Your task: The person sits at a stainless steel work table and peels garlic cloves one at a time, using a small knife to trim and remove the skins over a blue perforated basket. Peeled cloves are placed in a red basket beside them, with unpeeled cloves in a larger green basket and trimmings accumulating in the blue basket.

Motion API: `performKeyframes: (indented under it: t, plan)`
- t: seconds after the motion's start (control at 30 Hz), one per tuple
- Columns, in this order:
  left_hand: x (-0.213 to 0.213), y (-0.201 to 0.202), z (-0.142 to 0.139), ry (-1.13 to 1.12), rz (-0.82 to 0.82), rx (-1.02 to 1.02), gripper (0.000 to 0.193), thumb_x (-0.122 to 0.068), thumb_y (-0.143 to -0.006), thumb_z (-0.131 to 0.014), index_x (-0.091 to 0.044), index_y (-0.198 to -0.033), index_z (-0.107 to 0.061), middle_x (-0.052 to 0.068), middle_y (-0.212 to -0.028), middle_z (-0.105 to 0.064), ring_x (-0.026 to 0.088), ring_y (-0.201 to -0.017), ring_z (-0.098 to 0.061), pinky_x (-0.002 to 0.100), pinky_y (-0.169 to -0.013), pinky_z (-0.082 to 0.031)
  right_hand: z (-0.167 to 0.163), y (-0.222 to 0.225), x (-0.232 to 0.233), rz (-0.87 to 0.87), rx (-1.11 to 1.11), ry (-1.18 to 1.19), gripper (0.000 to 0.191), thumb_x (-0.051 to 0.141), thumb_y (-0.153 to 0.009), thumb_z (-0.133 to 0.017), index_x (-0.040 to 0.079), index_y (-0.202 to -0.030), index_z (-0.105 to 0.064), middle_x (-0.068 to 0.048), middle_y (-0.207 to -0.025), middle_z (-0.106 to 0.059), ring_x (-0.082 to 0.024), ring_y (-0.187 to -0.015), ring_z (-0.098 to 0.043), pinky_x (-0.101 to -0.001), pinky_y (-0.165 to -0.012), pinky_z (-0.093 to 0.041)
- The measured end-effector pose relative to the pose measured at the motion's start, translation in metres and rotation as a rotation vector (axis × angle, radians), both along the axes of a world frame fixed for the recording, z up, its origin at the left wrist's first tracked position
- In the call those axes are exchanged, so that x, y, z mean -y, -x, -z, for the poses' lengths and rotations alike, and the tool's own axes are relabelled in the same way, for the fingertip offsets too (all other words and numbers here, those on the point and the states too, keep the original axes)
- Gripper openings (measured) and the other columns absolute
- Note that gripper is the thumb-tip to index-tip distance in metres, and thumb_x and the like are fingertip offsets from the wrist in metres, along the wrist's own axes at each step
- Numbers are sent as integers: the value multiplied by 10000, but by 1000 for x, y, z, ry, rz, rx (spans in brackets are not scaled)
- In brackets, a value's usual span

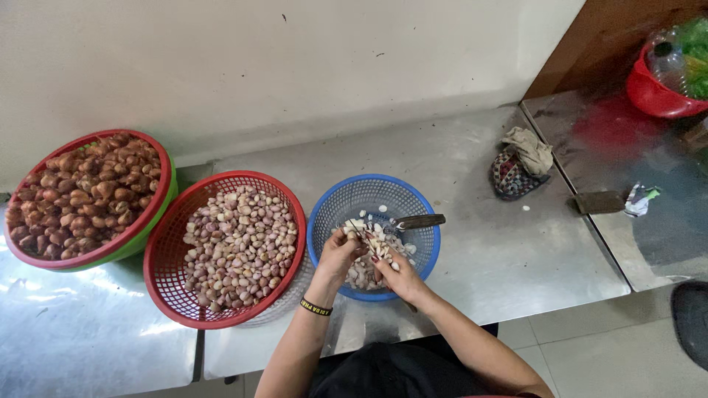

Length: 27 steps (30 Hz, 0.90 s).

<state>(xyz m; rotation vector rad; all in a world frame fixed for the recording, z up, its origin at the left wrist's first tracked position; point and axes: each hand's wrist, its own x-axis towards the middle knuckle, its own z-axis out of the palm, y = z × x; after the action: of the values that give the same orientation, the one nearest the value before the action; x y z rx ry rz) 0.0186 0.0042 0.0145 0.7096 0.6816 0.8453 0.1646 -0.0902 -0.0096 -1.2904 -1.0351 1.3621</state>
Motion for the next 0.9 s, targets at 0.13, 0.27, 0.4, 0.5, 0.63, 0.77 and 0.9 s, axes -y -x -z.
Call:
performKeyframes:
  t: [0.13, 0.27, 0.4, 0.5, 0.63, 0.77, 0.9]
  plan:
    - [0, -1, -2, 10, 29, -26, 255, -14, -911, -584, -43, -1161, -626, 41, -1024, -728, 160, -870, -724, 333, -799, -605, 2, -1, -1, 21, -41, 34, 241, 235, -1025, -525, 96, -1206, -601, -11, -690, -605, -67, -488, -483, -250, -433, -380]
    - [1, 1, -1, -128, 71, -264, 194, -39, -927, -626, -25, -1107, -699, 41, -861, -715, 111, -618, -572, 267, -553, -461, 1, -5, -3, 13, -160, 75, 195, 262, -1041, -494, 95, -1115, -562, -26, -682, -605, -84, -469, -486, -257, -417, -374]
    - [1, 1, 1, -76, 30, -209, 133, -89, -959, -646, -36, -1064, -706, 7, -811, -678, 70, -627, -584, 229, -551, -455, 0, -4, -3, 40, -295, 88, 179, 273, -1051, -485, 109, -1098, -537, -26, -687, -601, -83, -469, -473, -259, -421, -385]
    - [1, 0, 0, -71, 7, -210, 130, -99, -959, -639, -44, -1056, -706, -15, -820, -677, 46, -647, -591, 222, -550, -453, -1, -2, -2, 43, -237, 69, 213, 292, -1065, -483, 85, -1031, -522, -28, -682, -597, -85, -481, -490, -262, -427, -403]
    - [1, -2, -4, -176, -15, -338, 128, -119, -946, -642, -67, -1042, -709, -49, -818, -695, 34, -604, -537, 217, -496, -400, -6, -5, -3, 25, -248, 97, 237, 336, -1061, -466, 113, -1000, -519, -17, -665, -573, -84, -471, -480, -255, -425, -386]
    - [6, -4, -4, -238, -1, -380, 159, -165, -967, -658, -59, -1045, -748, -62, -803, -701, 16, -626, -543, 194, -508, -404, -13, -5, -2, 21, -251, 102, 267, 353, -1067, -473, 103, -988, -524, -13, -679, -574, -77, -489, -480, -251, -436, -382]
    - [8, -5, 1, -224, -22, -365, 170, -185, -975, -685, -49, -1046, -758, -52, -760, -647, 25, -616, -517, 196, -507, -393, -14, -3, -2, 36, -227, 106, 246, 348, -1052, -477, 113, -1003, -531, -11, -686, -579, -74, -498, -480, -250, -443, -387]
